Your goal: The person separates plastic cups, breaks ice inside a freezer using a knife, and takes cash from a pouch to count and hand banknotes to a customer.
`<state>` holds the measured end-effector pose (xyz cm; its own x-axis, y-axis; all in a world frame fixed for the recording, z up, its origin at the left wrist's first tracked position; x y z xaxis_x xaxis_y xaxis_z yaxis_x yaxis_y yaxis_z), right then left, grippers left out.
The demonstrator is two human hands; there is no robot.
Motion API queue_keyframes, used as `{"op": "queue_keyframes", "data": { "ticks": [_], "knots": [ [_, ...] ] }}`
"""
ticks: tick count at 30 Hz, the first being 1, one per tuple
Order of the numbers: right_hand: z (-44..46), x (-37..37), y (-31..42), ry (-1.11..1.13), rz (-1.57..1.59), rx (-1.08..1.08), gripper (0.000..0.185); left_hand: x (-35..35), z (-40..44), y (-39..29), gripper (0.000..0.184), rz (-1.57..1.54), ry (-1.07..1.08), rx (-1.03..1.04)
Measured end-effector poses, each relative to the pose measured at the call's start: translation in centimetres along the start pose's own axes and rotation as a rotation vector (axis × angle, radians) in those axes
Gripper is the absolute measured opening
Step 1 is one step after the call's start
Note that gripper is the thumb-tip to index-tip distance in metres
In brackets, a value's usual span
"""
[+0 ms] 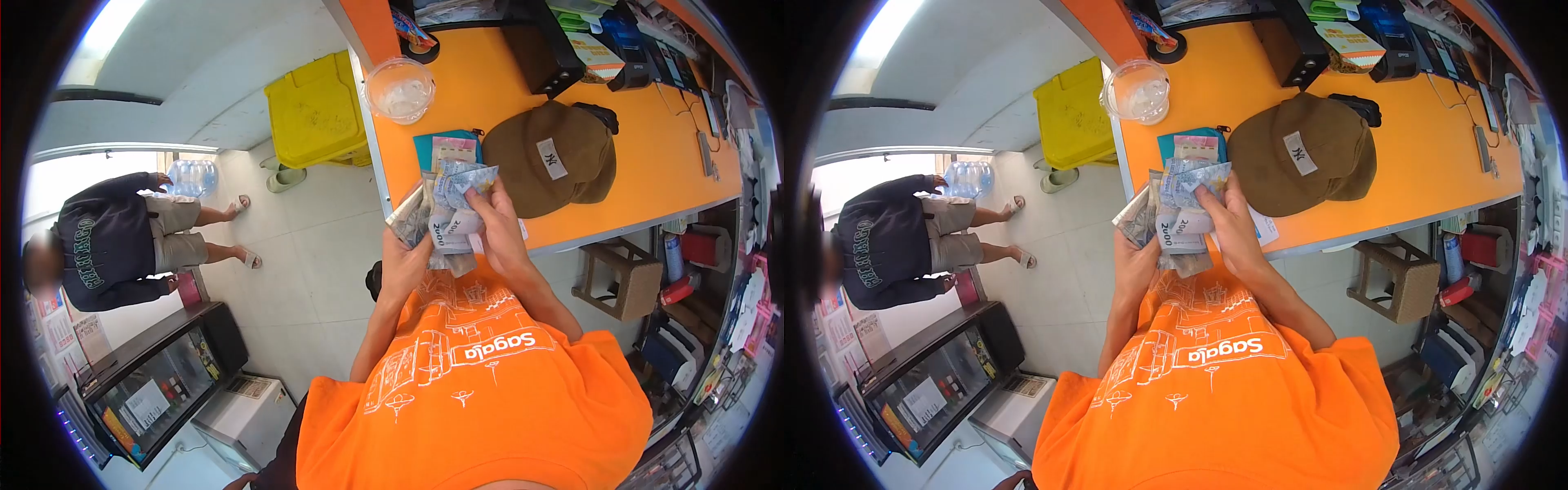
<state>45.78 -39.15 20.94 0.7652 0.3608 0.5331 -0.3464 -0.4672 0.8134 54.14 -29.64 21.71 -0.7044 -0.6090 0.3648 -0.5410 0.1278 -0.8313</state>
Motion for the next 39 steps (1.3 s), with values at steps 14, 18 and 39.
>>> {"op": "queue_keyframes", "data": {
  "ticks": [14, 18, 39],
  "knots": [
    [-2.2, 2.7, -2.6, 0.327, -0.638, -0.264, 0.04, -2.4, -2.1, 1.5, 0.048, 0.17, -0.116, -0.105],
    [-2.4, 3.9, -2.1, 0.431, -0.744, -0.243, 0.042, -3.1, -2.1, 2.9, 0.045, 0.07, -0.09, -0.319],
    [-1.8, 3.6, -2.6, 0.524, -0.321, 0.156, 0.039, -3.1, -1.3, 2.3, 0.048, -0.166, -0.099, -0.239]
  ]
}}
Point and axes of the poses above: each hand's wrist, its own z-axis towards the middle knuckle, its own x-axis out of the palm, y = z × x, the point moved 7 cm from there along z, towards the middle knuckle, and after that the axes turned 11 degrees about -x, right-handed, at the moved point
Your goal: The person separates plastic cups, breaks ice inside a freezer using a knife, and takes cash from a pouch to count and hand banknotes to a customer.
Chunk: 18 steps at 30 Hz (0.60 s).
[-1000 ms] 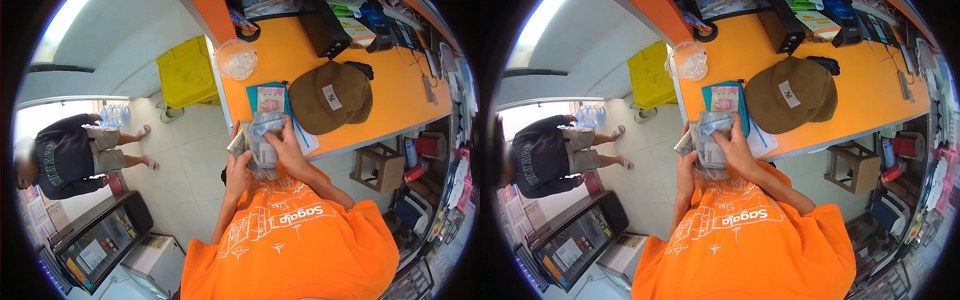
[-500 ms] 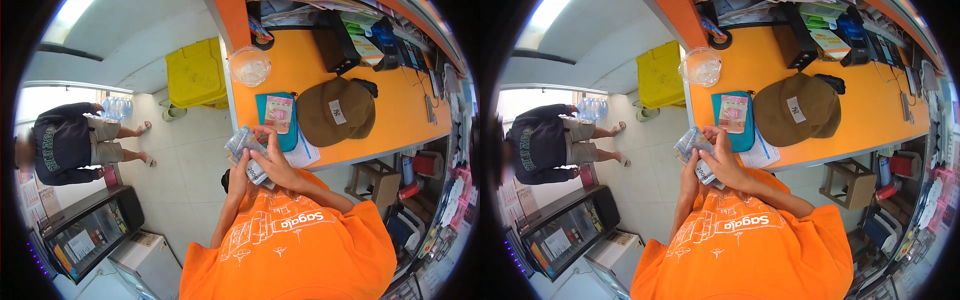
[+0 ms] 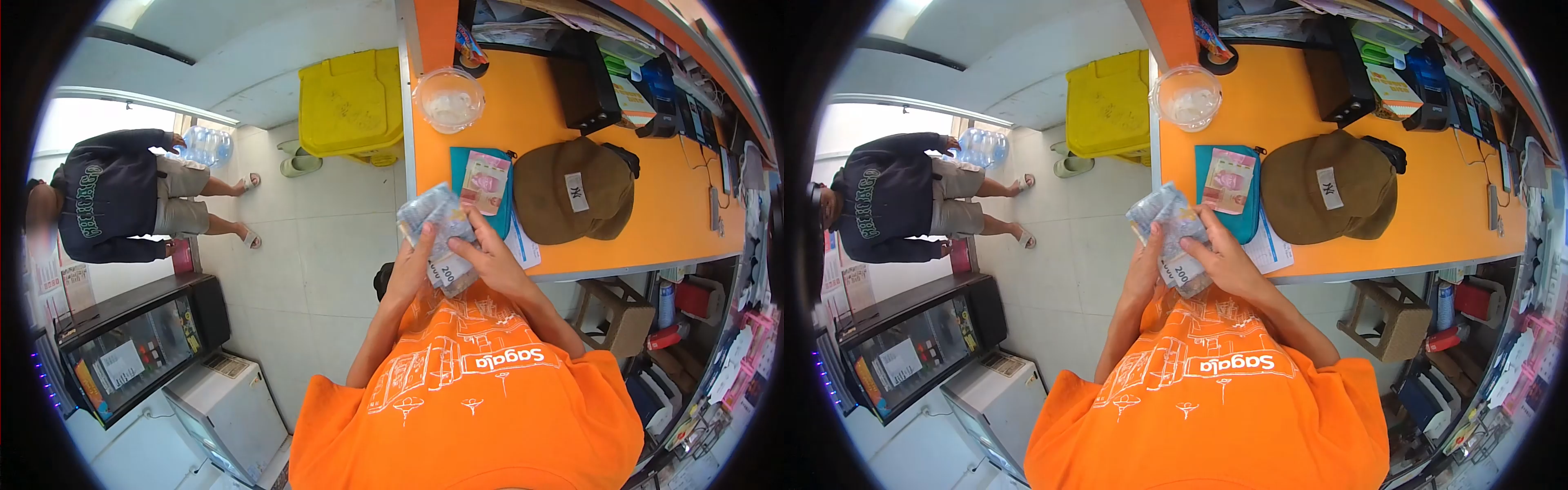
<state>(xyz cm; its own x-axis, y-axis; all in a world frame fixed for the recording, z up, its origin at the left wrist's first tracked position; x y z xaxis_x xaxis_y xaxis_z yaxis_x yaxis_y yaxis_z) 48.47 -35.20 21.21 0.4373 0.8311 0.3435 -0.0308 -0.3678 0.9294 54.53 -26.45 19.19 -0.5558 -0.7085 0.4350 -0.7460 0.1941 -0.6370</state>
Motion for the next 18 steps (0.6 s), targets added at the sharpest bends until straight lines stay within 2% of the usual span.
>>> {"op": "queue_keyframes", "data": {
  "ticks": [3, 6, 9, 12, 14, 18],
  "knots": [
    [0.0, -0.3, 1.2, -0.091, 0.03, -0.029, 0.042, -0.8, 0.8, 1.1, 0.045, 0.168, 0.069, -0.007],
    [-0.2, -0.9, 1.5, -0.142, 0.035, -0.026, 0.041, -0.8, 0.4, -0.6, 0.038, 0.382, -0.021, 0.245],
    [-0.7, -1.0, 1.2, -0.149, -0.033, -0.031, 0.042, 0.3, -1.5, -3.2, 0.026, 0.745, -0.179, 0.2],
    [-0.8, -1.5, 0.5, -0.17, -0.051, -0.02, 0.039, 1.6, -2.1, -4.3, 0.021, 0.745, -0.222, 0.445],
    [-0.8, -1.7, 0.7, -0.224, -0.03, -0.072, 0.033, 1.5, -1.7, -4.0, 0.023, 0.681, -0.15, 0.425],
    [-0.6, -2.0, 1.7, -0.16, -0.056, -0.202, 0.019, 1.5, -0.8, -3.4, 0.03, 0.591, 0.059, 0.355]
  ]
}}
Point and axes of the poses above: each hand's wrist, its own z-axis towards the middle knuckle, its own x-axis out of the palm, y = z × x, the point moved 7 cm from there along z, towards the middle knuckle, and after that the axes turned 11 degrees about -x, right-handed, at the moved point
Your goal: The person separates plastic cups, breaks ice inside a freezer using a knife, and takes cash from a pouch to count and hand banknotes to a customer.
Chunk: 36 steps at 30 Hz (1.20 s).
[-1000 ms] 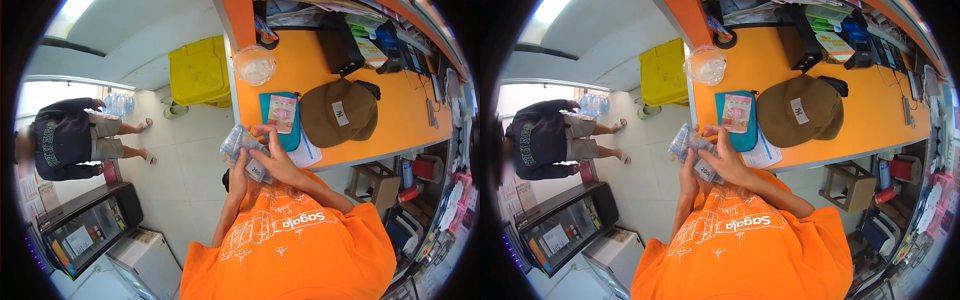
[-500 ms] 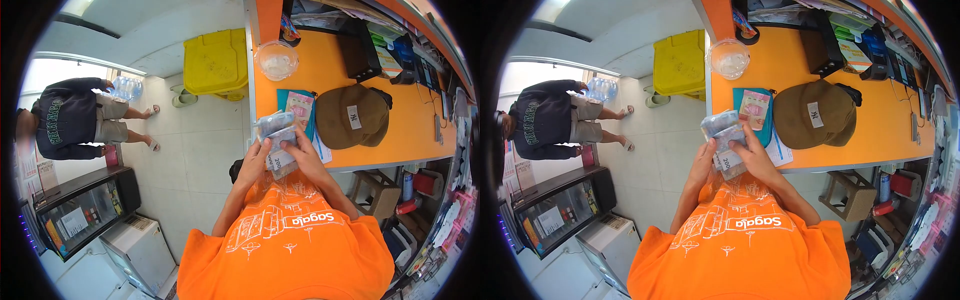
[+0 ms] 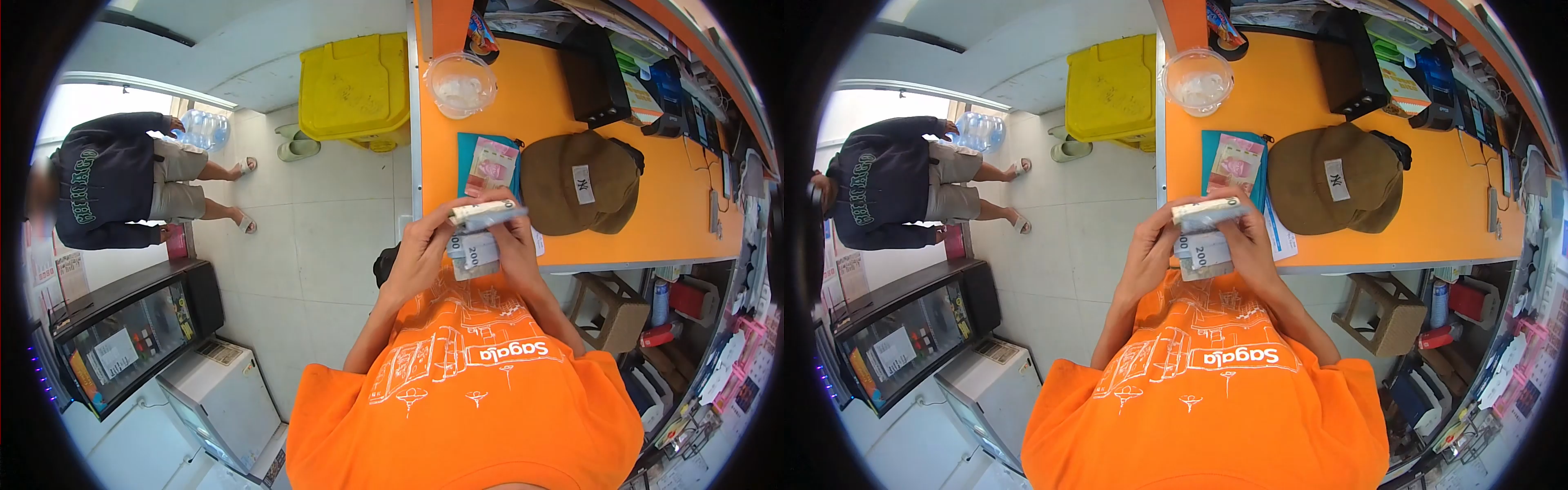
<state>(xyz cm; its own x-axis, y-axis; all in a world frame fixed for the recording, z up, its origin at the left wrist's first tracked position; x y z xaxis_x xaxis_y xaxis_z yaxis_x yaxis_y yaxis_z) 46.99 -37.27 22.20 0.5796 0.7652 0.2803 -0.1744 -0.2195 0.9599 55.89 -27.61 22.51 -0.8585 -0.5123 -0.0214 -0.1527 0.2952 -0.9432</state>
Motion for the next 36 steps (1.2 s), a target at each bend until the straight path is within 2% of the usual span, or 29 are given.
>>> {"op": "queue_keyframes", "data": {
  "ticks": [4, 6, 9, 10, 13, 14, 16, 18, 21, 24, 27, 30, 33, 36],
  "knots": [
    [0.1, -0.7, 1.3, -0.064, -0.209, -0.233, 0.02, -0.1, -0.6, 0.3, 0.033, -0.16, 0.062, -0.202],
    [0.2, -0.8, 1.9, -0.09, -0.344, -0.359, 0.025, 0.2, -0.3, 0.7, 0.036, -0.067, 0.069, -0.133],
    [-0.1, 1.1, 3.9, -0.043, -0.627, -0.548, 0.024, 1.9, -0.2, 1.1, 0.035, -0.356, 0.124, -0.17],
    [0.0, 1.6, 4.2, -0.02, -0.685, -0.536, 0.022, 1.8, -0.2, 1.2, 0.033, -0.357, 0.103, -0.183],
    [0.7, 1.1, 1.7, 0.066, -0.515, -0.414, 0.017, 0.3, -0.3, 1.6, 0.026, -0.29, 0.018, -0.203],
    [0.7, 1.0, -0.3, 0.108, -0.159, -0.22, 0.012, -0.4, -0.3, 1.8, 0.023, -0.229, -0.02, -0.193],
    [0.2, 1.9, -0.2, -0.025, 0.17, 0.079, 0.019, -2.0, -0.5, 1.6, 0.021, -0.275, -0.181, -0.166],
    [-0.7, 2.7, -1.1, 0.021, 0.337, 0.277, 0.027, -3.8, -1.1, 1.8, 0.021, -0.193, -0.221, -0.126],
    [-0.9, 3.8, -1.7, 0.194, -0.091, 0.034, 0.03, -4.4, -2.0, 1.4, 0.018, -0.031, -0.22, -0.125],
    [-1.0, 4.2, -2.0, 0.149, -0.073, -0.085, 0.028, -4.5, -2.6, 1.4, 0.016, 0.078, -0.254, -0.067],
    [-1.4, 4.4, -2.2, 0.084, 0.203, 0.126, 0.021, -4.6, -3.1, -0.7, 0.013, 0.366, -0.402, 0.062],
    [-1.3, 4.0, -2.4, 0.061, 0.227, 0.124, 0.017, -3.8, -3.3, -1.8, 0.016, 0.499, -0.384, 0.151],
    [-1.3, 3.4, -2.5, 0.026, 0.17, 0.127, 0.015, -3.5, -3.0, -1.1, 0.019, 0.442, -0.365, 0.158],
    [-1.2, 2.4, -2.6, -0.094, 0.093, 0.048, 0.016, -2.9, -2.6, 1.4, 0.021, -0.457, -0.169, -0.174]
  ]
}}
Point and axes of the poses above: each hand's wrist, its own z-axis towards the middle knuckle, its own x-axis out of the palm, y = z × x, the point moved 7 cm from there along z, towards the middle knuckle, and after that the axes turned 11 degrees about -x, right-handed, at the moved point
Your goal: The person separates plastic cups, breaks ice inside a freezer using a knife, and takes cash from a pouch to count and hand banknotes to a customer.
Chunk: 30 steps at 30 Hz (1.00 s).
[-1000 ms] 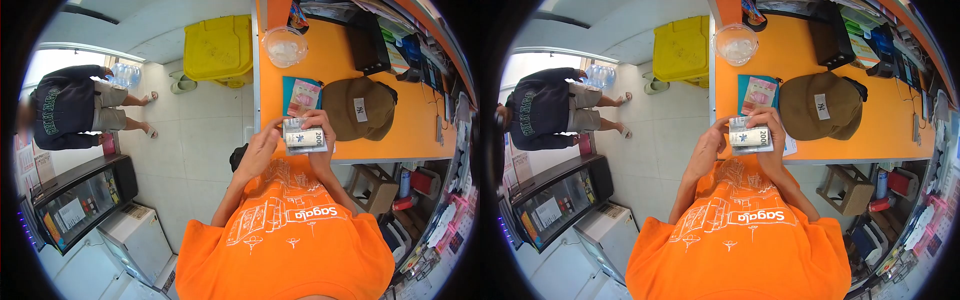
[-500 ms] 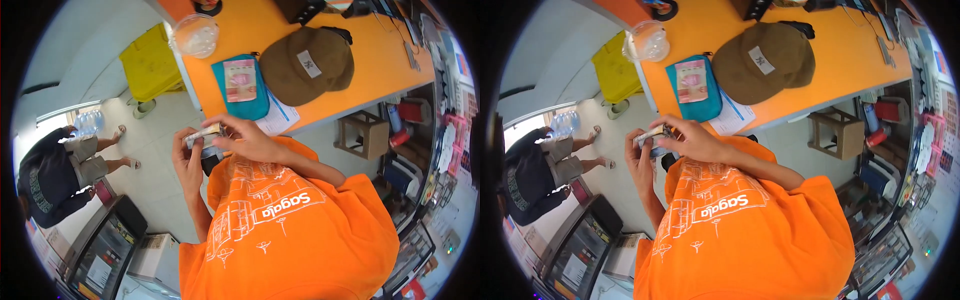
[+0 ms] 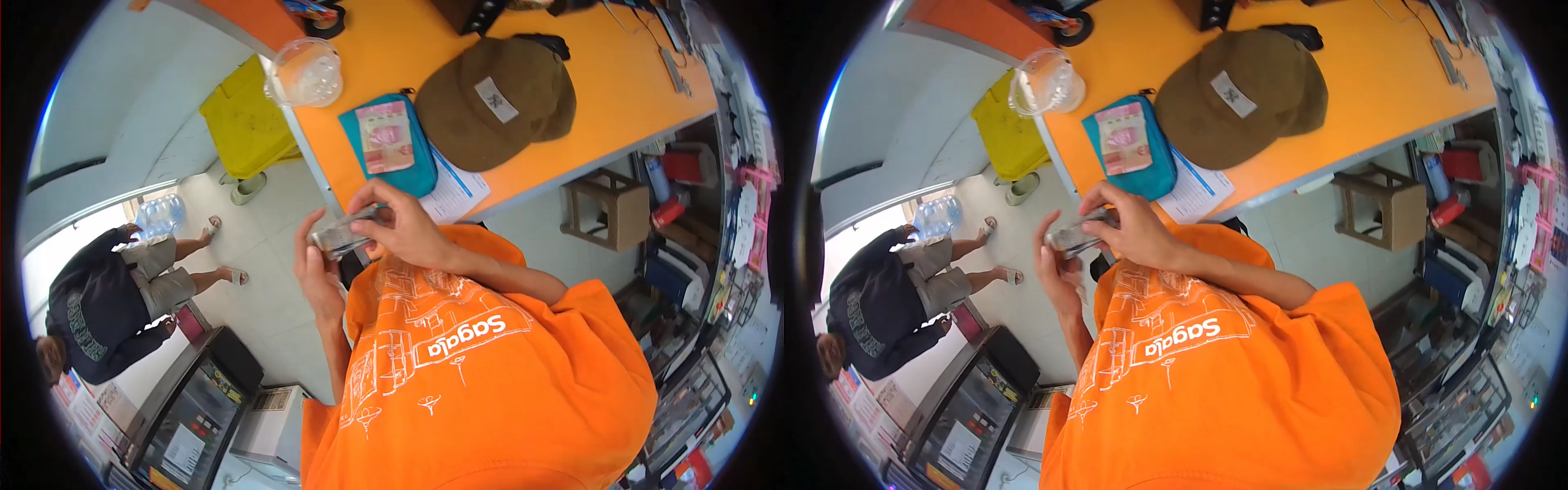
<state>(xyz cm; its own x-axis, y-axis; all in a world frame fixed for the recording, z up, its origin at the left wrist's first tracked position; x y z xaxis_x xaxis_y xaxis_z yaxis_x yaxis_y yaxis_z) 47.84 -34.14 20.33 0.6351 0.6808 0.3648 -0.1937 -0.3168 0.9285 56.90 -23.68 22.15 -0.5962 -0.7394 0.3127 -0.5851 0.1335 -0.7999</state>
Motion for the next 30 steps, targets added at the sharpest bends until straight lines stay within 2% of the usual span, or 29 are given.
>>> {"op": "queue_keyframes", "data": {
  "ticks": [3, 5, 6, 7, 8, 9, 10, 11, 12, 15, 19, 21, 24, 26, 30],
  "knots": [
    [0.7, -0.2, 1.6, 0.061, -0.282, -0.17, 0.016, 0.6, 0.5, 0.7, 0.024, 0.486, -0.061, 0.107],
    [2.2, -0.3, 2.8, 0.199, -0.416, -0.229, 0.016, -0.1, 1.0, 1.6, 0.023, 0.384, -0.055, 0.079],
    [3.4, -1.9, 3.0, 0.196, -0.65, -0.323, 0.018, -0.3, 1.0, 1.6, 0.023, 0.466, -0.096, 0.045],
    [4.4, -3.3, 3.7, 0.064, -0.541, -0.173, 0.02, -0.7, 0.9, 1.3, 0.024, 0.535, -0.173, 0.022],
    [5.5, -3.9, 6.2, -0.008, -0.88, -0.352, 0.028, -0.9, 0.7, 1.0, 0.025, 0.529, -0.202, 0.066],
    [6.0, -3.6, 7.8, 0.068, -1.24, -0.48, 0.039, -1.3, 0.5, 0.6, 0.025, 0.555, -0.216, 0.121],
    [7.3, -4.8, 6.1, 0.168, -1.398, -0.405, 0.051, -2.4, 1.0, 1.1, 0.029, 0.54, -0.249, 0.155],
    [7.7, -5.1, 4.9, 0.272, -1.432, -0.423, 0.054, -2.9, 0.9, 0.9, 0.029, 0.529, -0.294, 0.252],
    [7.7, -5.7, 3.9, 0.262, -1.513, -0.565, 0.056, -3.6, 0.5, 0.3, 0.029, 0.527, -0.321, 0.34],
    [8.2, -3.9, 3.0, 0.324, -1.655, -0.317, 0.05, -5.6, -0.8, -1.4, 0.029, 0.55, -0.383, 0.346],
    [10.7, -1.2, 3.8, 0.547, -1.111, -0.377, 0.036, -5.4, 0.6, -0.3, 0.028, 0.519, -0.433, 0.322],
    [10.8, 4.3, 5.7, 0.601, -0.765, -0.394, 0.033, -5.2, 0.2, -0.7, 0.027, 0.524, -0.409, 0.315],
    [9.3, 13.0, 9.6, 0.637, -0.458, -0.404, 0.034, -4.5, -0.5, -1.5, 0.026, 0.55, -0.347, 0.346],
    [9.7, 17.3, 10.0, 0.675, -0.25, -0.315, 0.034, -3.8, -0.3, -1.2, 0.026, 0.532, -0.331, 0.435],
    [10.1, 22.2, 10.6, 0.661, 0.034, -0.202, 0.026, -2.1, -0.1, -0.7, 0.027, 0.532, -0.302, 0.419]
  ]
}}
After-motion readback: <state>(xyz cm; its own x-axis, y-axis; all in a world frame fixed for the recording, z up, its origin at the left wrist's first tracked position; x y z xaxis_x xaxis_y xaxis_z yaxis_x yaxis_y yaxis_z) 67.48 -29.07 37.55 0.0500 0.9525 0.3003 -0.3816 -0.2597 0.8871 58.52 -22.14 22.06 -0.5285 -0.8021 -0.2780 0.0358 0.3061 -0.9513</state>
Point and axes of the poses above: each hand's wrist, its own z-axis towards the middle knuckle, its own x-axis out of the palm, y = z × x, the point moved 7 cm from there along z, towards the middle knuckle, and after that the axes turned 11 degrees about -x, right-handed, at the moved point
